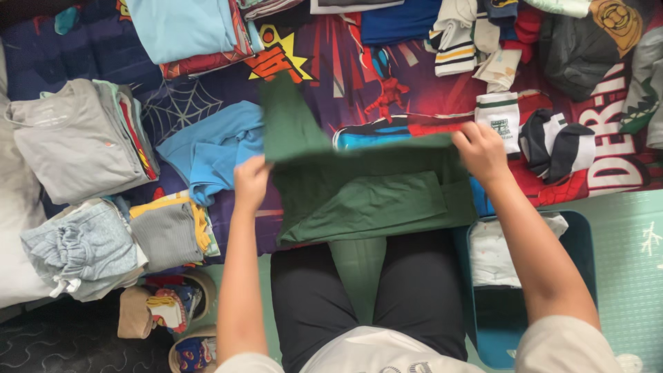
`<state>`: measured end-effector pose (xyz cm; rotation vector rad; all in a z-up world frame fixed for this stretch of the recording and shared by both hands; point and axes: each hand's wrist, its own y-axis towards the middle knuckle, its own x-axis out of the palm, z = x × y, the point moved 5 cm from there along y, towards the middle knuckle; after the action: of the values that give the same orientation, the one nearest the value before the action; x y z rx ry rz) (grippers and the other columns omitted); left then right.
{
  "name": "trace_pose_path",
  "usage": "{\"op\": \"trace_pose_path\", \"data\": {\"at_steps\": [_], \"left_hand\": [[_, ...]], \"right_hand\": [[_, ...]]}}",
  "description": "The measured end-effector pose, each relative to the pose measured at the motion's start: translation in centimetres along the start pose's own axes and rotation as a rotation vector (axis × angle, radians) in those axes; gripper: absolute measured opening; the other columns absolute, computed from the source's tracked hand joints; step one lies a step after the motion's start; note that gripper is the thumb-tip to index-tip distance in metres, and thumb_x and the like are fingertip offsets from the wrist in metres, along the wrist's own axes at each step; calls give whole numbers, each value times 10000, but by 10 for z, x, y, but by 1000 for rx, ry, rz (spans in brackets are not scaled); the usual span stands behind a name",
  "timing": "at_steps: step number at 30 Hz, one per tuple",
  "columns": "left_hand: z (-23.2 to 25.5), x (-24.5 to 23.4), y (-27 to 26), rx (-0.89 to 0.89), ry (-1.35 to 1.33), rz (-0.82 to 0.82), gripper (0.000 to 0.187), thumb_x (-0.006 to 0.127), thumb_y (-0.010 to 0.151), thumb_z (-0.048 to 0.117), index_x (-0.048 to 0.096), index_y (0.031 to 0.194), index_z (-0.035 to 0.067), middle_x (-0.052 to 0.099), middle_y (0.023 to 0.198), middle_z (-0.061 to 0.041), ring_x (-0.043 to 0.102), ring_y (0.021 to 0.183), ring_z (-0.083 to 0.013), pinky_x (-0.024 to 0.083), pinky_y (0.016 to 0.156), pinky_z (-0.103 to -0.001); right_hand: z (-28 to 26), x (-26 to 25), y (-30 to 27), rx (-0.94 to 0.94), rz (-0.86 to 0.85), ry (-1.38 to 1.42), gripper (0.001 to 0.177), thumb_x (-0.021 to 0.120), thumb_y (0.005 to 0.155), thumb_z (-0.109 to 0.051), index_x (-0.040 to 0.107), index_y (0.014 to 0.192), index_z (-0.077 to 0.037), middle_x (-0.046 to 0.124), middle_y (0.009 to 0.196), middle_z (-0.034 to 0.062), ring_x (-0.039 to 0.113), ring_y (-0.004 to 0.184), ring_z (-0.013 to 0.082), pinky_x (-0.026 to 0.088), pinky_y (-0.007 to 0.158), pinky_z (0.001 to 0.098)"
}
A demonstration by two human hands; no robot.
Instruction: The person folds several items of clothing on a bed, including a green pair of shorts, a blue shirt, a grey t-shirt, a green t-shirt, and a pair of white shorts. The person also folds multiple pairs of socks and places them into a small container.
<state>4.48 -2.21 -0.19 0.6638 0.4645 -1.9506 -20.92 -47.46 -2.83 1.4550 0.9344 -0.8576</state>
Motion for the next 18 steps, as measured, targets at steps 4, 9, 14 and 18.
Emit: {"op": "trace_pose_path", "data": {"at_steps": [4, 9, 14, 18], "left_hand": [[-22, 6, -63, 372, -20, -25, 214, 573, 714, -38, 705, 821, 92, 717, 1081, -104, 679, 1155, -329, 546, 957, -427], [-35, 32, -97, 257, 271, -50, 74, 659, 767, 12, 701, 806, 58, 745, 1044, -94, 631, 1163, -343, 416, 1004, -482], [-51, 24, -72, -61, 392, -79, 200, 589, 864, -1, 760, 839, 100, 777, 982, -70, 699, 1072, -291, 501, 954, -445], [-55, 20, -9, 40, 75, 248, 155, 637, 972, 129, 704, 1076, 35, 745, 986, -140, 743, 898, -316, 576, 809, -404]], "right_hand": [[-20, -18, -38, 0, -31, 43, 178, 686, 809, -55, 626, 940, -159, 603, 1015, 54, 628, 902, 253, 518, 724, 388], [-32, -23, -46, 80, -94, 35, 175, 650, 832, -43, 658, 965, -158, 609, 1025, 41, 621, 913, 235, 523, 732, 375], [-33, -29, -43, 169, -193, 5, 189, 665, 838, -60, 691, 966, -197, 662, 1076, -14, 623, 999, 233, 489, 829, 394], [-43, -30, -38, 201, -88, 75, 448, 614, 850, -18, 707, 1269, -147, 680, 1366, 28, 610, 1213, 248, 445, 944, 408]]}}
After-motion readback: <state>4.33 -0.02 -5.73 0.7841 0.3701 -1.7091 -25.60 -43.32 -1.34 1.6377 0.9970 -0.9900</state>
